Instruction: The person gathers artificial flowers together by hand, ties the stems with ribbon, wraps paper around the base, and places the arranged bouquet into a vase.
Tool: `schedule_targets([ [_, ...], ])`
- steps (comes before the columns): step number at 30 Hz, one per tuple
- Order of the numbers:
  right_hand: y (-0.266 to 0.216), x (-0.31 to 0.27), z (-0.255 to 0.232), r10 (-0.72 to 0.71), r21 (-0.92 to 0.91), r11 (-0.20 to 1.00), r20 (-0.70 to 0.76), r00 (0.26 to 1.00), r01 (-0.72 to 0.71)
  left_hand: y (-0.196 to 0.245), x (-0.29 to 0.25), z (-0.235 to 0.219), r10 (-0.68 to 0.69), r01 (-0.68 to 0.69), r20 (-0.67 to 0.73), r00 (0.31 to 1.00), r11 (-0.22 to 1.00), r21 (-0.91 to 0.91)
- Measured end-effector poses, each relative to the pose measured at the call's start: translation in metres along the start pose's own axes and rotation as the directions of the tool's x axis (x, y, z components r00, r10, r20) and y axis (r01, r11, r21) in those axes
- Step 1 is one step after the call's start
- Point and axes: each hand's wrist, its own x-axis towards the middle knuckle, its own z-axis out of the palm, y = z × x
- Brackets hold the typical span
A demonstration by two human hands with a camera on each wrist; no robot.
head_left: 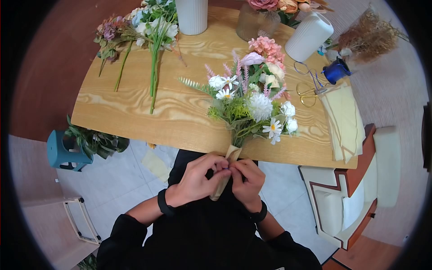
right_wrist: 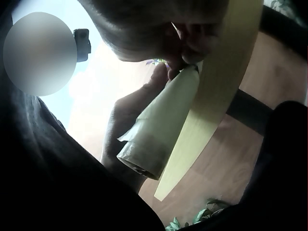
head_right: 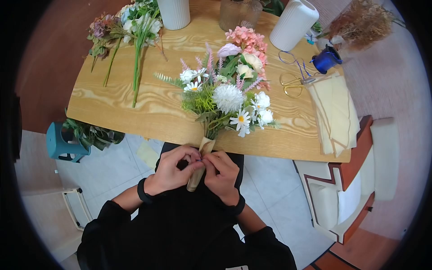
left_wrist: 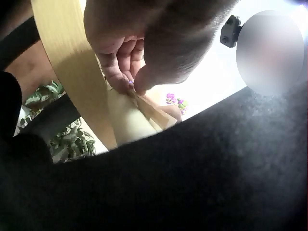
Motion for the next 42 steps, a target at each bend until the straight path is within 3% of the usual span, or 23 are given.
schedule_targets([
  [2,0.001,0.002,0.001,-0.026,-0.012,1.0,-0.018,0.999,0.026,0.001,0.001,-0.002,-0.029,0.029,0.003,1.0,1.0,-0.002],
  [4,-0.003,0.003,0.003,0.0,-0.002,1.0,0.005,1.0,0.0,-0.004,0.001,-0.009,0.314,-0.314,0.039,0.949,0.923,0.223],
  [8,-0.006,0.005,0.006,0.035,-0.014,0.999,0.038,0.999,-0.034,0.005,0.004,-0.014,0.437,-0.44,0.099,0.894,0.815,0.377],
  [12,-0.005,0.007,0.006,-0.073,-0.049,0.996,0.057,0.996,0.076,0.008,0.004,-0.017,0.381,-0.421,0.179,0.907,0.823,0.381],
  [18,-0.006,0.008,0.007,-0.084,-0.085,0.992,0.158,0.984,0.098,0.01,0.005,-0.016,0.295,-0.304,0.087,0.952,0.862,0.405],
  [21,-0.006,0.007,0.008,-0.12,-0.101,0.986,0.149,0.982,0.136,0.011,0.005,-0.013,0.208,-0.208,0.038,0.977,0.91,0.358],
  [23,-0.005,0.006,0.008,-0.129,-0.109,0.983,0.142,0.981,0.145,0.014,0.005,-0.012,0.026,-0.038,0.054,0.998,0.967,0.254],
  [24,-0.005,0.006,0.009,-0.137,-0.118,0.981,0.132,0.982,0.153,0.013,0.004,-0.014,0.023,-0.036,0.052,0.998,0.967,0.252],
  [26,-0.005,0.006,0.01,-0.147,-0.127,0.978,0.125,0.981,0.163,0.01,0.001,-0.018,-0.067,0.039,0.127,0.99,0.976,0.216],
  [30,-0.007,0.007,0.012,-0.113,-0.073,0.99,0.1,0.989,0.12,0.012,0.004,-0.02,-0.058,0.038,0.127,0.99,0.988,0.152],
  [33,-0.008,0.008,0.014,-0.07,-0.008,0.997,0.086,0.994,0.071,0.009,0.002,-0.014,-0.052,0.048,0.027,0.998,0.991,0.129],
  [35,-0.008,0.008,0.015,-0.05,0.021,0.999,0.076,0.996,0.049,0.002,0.0,-0.008,-0.004,0.023,-0.164,0.986,0.993,0.114],
  [38,-0.006,0.006,0.014,-0.022,0.027,0.999,0.073,0.997,0.02,-0.004,0.0,-0.01,0.11,-0.082,-0.148,0.983,0.979,0.185],
  [42,-0.008,0.006,0.014,-0.007,0.014,1.0,0.072,0.997,0.006,0.004,-0.002,-0.012,0.152,-0.119,-0.119,0.981,0.963,0.242],
])
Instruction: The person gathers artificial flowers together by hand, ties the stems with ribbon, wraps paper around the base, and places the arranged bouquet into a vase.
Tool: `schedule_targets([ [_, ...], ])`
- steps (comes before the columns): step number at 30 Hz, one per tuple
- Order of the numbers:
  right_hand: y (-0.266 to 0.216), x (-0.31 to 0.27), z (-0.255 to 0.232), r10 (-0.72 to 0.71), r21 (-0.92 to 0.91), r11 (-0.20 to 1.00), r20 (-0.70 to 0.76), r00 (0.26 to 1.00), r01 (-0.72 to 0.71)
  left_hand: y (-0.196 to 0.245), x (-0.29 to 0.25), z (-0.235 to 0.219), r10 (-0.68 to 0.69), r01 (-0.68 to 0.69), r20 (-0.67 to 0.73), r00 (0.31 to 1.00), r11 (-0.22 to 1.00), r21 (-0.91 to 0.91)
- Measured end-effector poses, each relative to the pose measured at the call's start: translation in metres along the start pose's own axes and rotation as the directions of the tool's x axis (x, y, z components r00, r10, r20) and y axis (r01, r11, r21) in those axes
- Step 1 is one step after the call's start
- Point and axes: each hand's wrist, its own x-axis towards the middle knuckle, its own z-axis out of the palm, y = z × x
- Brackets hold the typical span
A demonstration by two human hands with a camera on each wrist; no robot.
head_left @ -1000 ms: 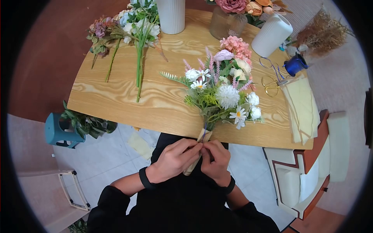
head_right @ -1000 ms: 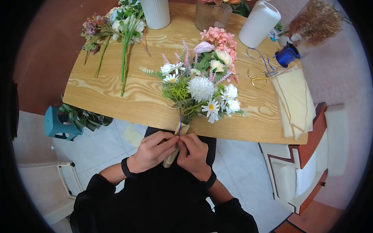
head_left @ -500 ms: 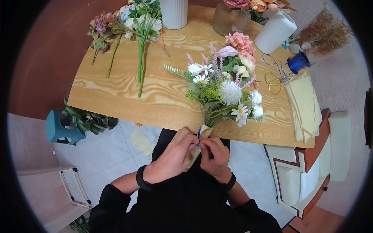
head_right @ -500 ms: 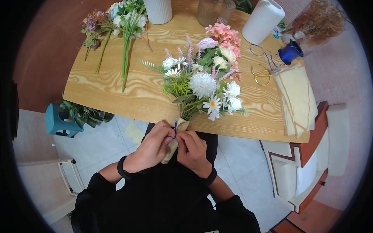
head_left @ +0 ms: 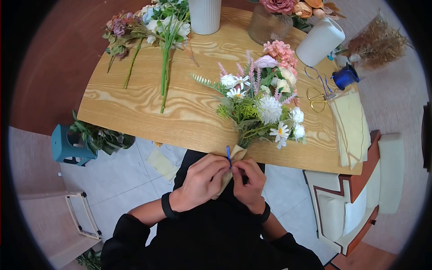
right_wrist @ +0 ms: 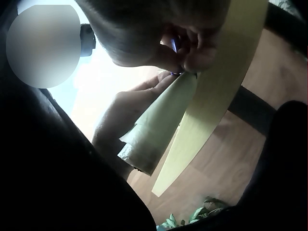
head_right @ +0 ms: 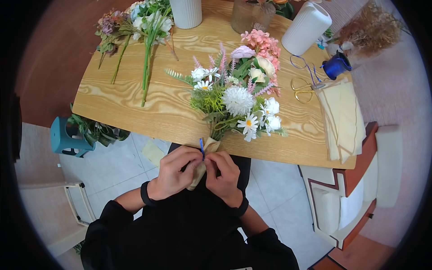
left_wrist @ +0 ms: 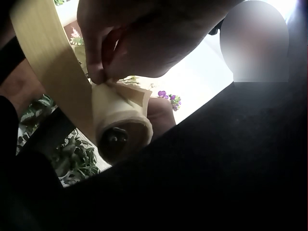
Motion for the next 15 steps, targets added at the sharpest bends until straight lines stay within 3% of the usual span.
schedule_targets([
  [9,0.0018,-0.0007,-0.0027,-0.005,0.015,1.0,0.008,1.0,0.005,-0.0003,-0.0035,-0.0024,0.068,-0.067,0.054,0.996,0.998,-0.018],
  [15,0.0037,-0.002,-0.0023,0.022,0.054,0.998,0.014,1.0,-0.023,0.0013,-0.0011,-0.0008,0.144,-0.148,0.047,0.988,0.986,0.081],
])
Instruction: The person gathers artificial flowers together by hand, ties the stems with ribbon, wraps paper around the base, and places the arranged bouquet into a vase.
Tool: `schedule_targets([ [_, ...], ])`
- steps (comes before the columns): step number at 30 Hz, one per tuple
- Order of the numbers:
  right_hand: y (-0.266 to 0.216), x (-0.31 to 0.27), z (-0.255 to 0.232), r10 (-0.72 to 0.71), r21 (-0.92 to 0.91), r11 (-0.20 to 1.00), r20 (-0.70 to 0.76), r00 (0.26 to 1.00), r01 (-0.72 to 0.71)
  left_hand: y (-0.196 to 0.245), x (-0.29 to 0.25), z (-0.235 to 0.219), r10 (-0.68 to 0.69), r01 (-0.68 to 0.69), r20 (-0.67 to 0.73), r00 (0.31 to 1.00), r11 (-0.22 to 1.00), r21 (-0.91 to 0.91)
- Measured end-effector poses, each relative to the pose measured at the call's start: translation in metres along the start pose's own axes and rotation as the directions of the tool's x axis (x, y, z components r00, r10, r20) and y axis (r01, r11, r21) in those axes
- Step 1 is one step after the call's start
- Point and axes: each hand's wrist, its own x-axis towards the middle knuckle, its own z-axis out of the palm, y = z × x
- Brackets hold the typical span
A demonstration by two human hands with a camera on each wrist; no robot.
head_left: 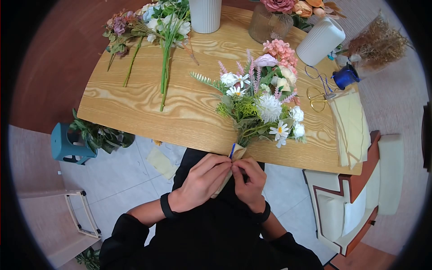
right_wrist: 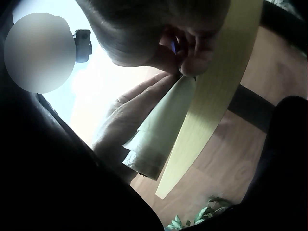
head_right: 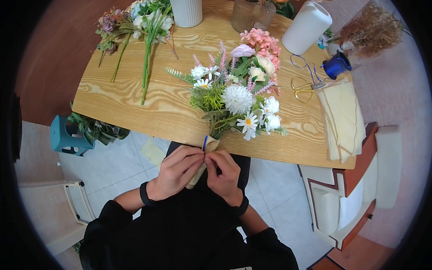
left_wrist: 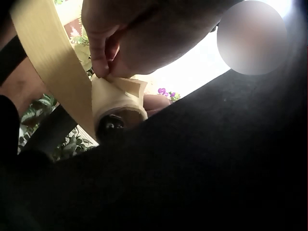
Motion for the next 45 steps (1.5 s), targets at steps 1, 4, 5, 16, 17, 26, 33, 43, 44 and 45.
schedule_targets([
  [1,0.0,0.0,0.0,0.006,0.008,1.0,0.004,1.0,-0.007,0.0,0.0,0.0,-0.032,0.032,-0.003,0.999,0.999,-0.03],
  [4,-0.001,0.0,0.001,0.016,0.02,1.0,-0.008,1.0,-0.015,0.002,0.001,-0.003,-0.114,0.116,0.038,0.993,0.991,-0.07],
  [5,-0.002,-0.001,0.001,0.017,0.022,1.0,-0.006,1.0,-0.017,0.003,0.001,-0.005,-0.161,0.167,0.079,0.984,0.983,-0.079],
  [16,-0.003,0.001,0.002,-0.001,-0.026,1.0,0.006,1.0,0.001,-0.007,0.0,-0.007,-0.33,0.381,0.216,0.919,0.884,-0.271],
  [17,-0.003,0.001,0.002,-0.001,-0.027,1.0,0.007,1.0,0.001,-0.006,0.002,-0.008,-0.302,0.353,0.231,0.925,0.908,-0.226],
  [26,-0.003,0.001,0.002,0.014,0.0,1.0,0.014,1.0,-0.014,-0.01,0.002,-0.007,-0.311,0.346,0.162,0.936,0.898,-0.272],
  [33,-0.002,0.001,0.002,0.038,0.014,0.999,0.002,0.999,-0.038,-0.007,0.004,-0.005,-0.101,0.1,0.003,0.995,0.978,-0.181],
  [43,-0.003,0.002,0.0,0.044,0.032,0.998,0.038,0.998,-0.045,-0.013,0.0,-0.003,-0.215,0.223,0.059,0.975,0.936,-0.272],
  [44,-0.003,0.002,0.0,0.045,0.032,0.998,0.04,0.998,-0.046,-0.011,0.0,-0.004,-0.408,0.429,0.139,0.903,0.829,-0.357],
  [45,-0.003,0.002,0.0,0.047,0.038,0.998,0.04,0.998,-0.049,-0.012,0.001,-0.003,-0.408,0.43,0.138,0.902,0.829,-0.357],
])
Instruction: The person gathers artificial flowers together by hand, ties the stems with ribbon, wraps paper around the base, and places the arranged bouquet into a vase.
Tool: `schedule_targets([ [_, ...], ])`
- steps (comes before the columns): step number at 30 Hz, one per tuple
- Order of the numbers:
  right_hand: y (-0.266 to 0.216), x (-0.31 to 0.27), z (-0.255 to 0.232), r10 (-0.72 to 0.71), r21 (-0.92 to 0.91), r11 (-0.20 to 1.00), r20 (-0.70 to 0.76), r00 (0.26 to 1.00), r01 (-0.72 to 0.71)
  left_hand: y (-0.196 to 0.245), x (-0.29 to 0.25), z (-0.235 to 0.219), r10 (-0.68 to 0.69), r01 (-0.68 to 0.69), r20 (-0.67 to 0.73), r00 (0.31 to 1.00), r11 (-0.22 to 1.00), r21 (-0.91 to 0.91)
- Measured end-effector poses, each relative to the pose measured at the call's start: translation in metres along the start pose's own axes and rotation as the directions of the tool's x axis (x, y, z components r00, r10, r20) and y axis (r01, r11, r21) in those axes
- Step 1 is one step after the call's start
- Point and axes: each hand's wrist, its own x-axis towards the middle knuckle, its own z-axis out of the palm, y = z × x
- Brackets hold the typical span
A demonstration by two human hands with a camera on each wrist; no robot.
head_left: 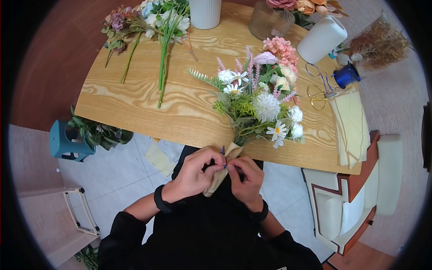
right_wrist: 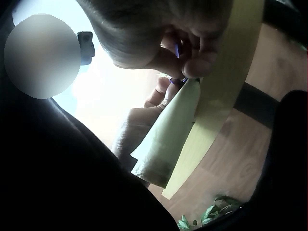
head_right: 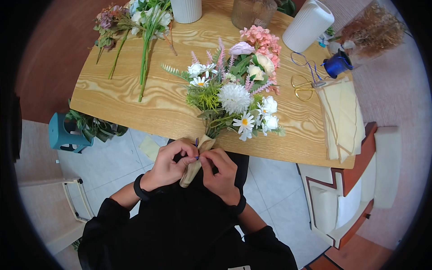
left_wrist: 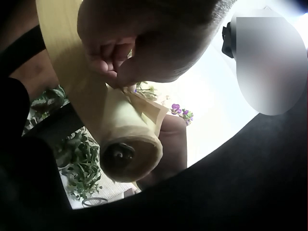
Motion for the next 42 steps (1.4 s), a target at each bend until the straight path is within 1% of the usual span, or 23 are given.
schedule_targets([
  [2,0.0,0.0,0.001,0.004,0.007,1.0,-0.001,1.0,-0.004,-0.004,0.003,-0.001,0.213,-0.215,0.029,0.977,0.972,0.092],
  [3,-0.001,0.001,0.001,0.008,-0.001,1.0,0.001,1.0,-0.008,-0.006,0.004,-0.002,0.213,-0.215,0.03,0.977,0.972,0.093],
  [5,0.0,0.002,0.0,0.012,-0.009,1.0,0.002,1.0,-0.012,-0.008,0.005,-0.005,0.468,-0.476,0.096,0.878,0.839,0.262],
  [9,0.0,0.003,-0.002,0.019,0.001,1.0,0.014,1.0,-0.019,-0.008,0.005,-0.008,0.502,-0.509,0.106,0.858,0.804,0.309],
  [11,0.0,0.003,-0.002,0.025,0.004,1.0,0.017,1.0,-0.025,-0.007,0.009,-0.01,0.566,-0.579,0.147,0.812,0.747,0.325],
  [12,0.001,0.002,-0.002,0.024,0.001,1.0,0.014,1.0,-0.024,-0.006,0.01,-0.011,0.566,-0.58,0.147,0.811,0.747,0.325],
  [14,0.002,0.0,0.0,0.024,0.0,1.0,0.01,1.0,-0.024,-0.005,0.012,-0.013,0.638,-0.658,0.198,0.744,0.647,0.385],
  [15,0.002,-0.002,0.001,0.024,-0.029,0.999,-0.022,0.999,-0.024,-0.008,0.011,-0.014,0.638,-0.658,0.199,0.744,0.648,0.384],
  [17,0.005,-0.006,0.001,0.024,-0.058,0.998,-0.055,0.998,-0.027,-0.019,0.009,-0.019,0.679,-0.714,0.251,0.689,0.578,0.396],
  [18,0.009,-0.007,0.0,0.054,-0.052,0.997,-0.086,0.995,-0.058,-0.02,0.009,-0.02,0.679,-0.713,0.251,0.69,0.578,0.396],
  [20,0.006,-0.008,-0.001,0.098,-0.049,0.993,-0.12,0.988,-0.104,-0.023,0.01,-0.019,0.619,-0.653,0.229,0.752,0.646,0.396],
  [21,0.001,-0.004,0.001,0.027,-0.05,0.998,-0.077,0.997,-0.031,-0.024,0.01,-0.017,0.586,-0.608,0.18,0.79,0.713,0.349],
  [22,-0.003,0.0,0.003,-0.046,-0.045,0.998,-0.033,0.998,0.044,-0.021,0.01,-0.015,0.584,-0.608,0.182,0.791,0.716,0.344],
  [24,-0.003,0.005,0.007,-0.076,-0.038,0.997,-0.041,0.996,0.074,-0.015,0.009,-0.013,0.535,-0.548,0.131,0.835,0.786,0.287],
  [26,0.0,0.001,0.007,-0.014,-0.02,1.0,-0.042,0.999,0.013,-0.013,0.004,-0.012,0.499,-0.503,0.094,0.862,0.816,0.284],
  [27,0.002,-0.003,0.007,-0.008,-0.017,1.0,-0.041,0.999,0.007,-0.007,0.001,-0.01,0.434,-0.432,0.05,0.899,0.865,0.255],
  [28,0.004,-0.005,0.007,0.073,0.039,0.997,-0.057,0.996,-0.071,-0.002,0.0,-0.009,0.368,-0.361,0.008,0.93,0.905,0.223],
  [29,0.005,-0.007,0.006,0.152,0.096,0.985,-0.066,0.986,-0.146,-0.001,-0.001,-0.009,0.366,-0.359,0.007,0.93,0.906,0.223],
  [31,0.004,-0.007,0.006,0.133,0.104,0.986,-0.05,0.99,-0.127,0.0,-0.003,-0.01,0.3,-0.302,0.042,0.953,0.93,0.209],
  [34,0.003,-0.007,0.007,0.126,0.109,0.987,-0.041,0.991,-0.121,-0.011,-0.003,-0.01,0.345,-0.349,0.056,0.937,0.914,0.205],
  [38,-0.001,-0.006,0.004,0.113,0.082,0.99,-0.014,0.993,-0.112,-0.011,-0.002,-0.009,0.345,-0.352,0.074,0.936,0.912,0.212],
  [40,0.0,-0.005,0.002,0.069,0.05,0.996,-0.013,0.998,-0.068,-0.004,-0.002,-0.005,0.188,-0.188,0.019,0.982,0.973,0.132],
  [42,0.0,-0.003,0.001,0.023,0.018,1.0,-0.009,1.0,-0.023,0.002,-0.001,-0.007,0.177,-0.181,0.039,0.983,0.974,0.135],
])
